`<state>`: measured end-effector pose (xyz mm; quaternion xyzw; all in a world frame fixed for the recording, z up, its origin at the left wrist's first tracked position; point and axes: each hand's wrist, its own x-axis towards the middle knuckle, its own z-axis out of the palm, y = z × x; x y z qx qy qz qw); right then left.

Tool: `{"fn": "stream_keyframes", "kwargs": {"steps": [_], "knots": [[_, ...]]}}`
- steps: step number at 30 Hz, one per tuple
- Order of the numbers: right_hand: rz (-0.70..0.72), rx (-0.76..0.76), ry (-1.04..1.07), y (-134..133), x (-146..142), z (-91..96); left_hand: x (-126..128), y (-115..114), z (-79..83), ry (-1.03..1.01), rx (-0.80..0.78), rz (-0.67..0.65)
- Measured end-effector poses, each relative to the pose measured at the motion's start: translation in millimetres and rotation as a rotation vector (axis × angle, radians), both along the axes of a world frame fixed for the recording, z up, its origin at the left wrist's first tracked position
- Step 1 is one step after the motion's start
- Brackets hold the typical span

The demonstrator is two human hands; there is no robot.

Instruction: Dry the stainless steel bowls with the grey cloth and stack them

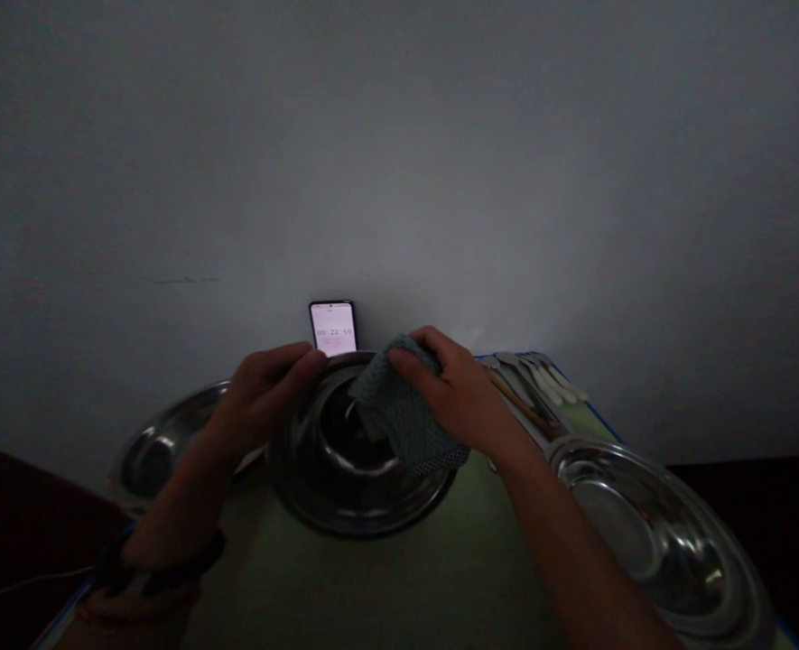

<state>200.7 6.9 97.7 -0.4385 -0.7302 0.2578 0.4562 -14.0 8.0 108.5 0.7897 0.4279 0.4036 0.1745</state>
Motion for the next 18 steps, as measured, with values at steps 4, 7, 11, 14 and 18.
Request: {"fn": "stream_keyframes", "kwargs": {"steps": [4,7,11,14,18], "knots": [[-0.206,0.024,0.144,6,0,-5.8,-4,5,-5.7,-0.334,0.048,0.187],[-0.306,0.052,0.146,9,-2,-10.3,-6,8,-6.6,-0.432,-0.012,0.227],[-0.272,0.104,0.041,7,3,-7.3,-15,4,0.3,-0.241,-0.163,0.146],[-0.153,0.105,-0.100,3,8,-1.4,-17,0,4.7,-0.054,-0.269,0.002],[0.087,0.035,-0.278,-2,4,0.5,-4,-2,2.9,0.185,-0.263,-0.104]]}}
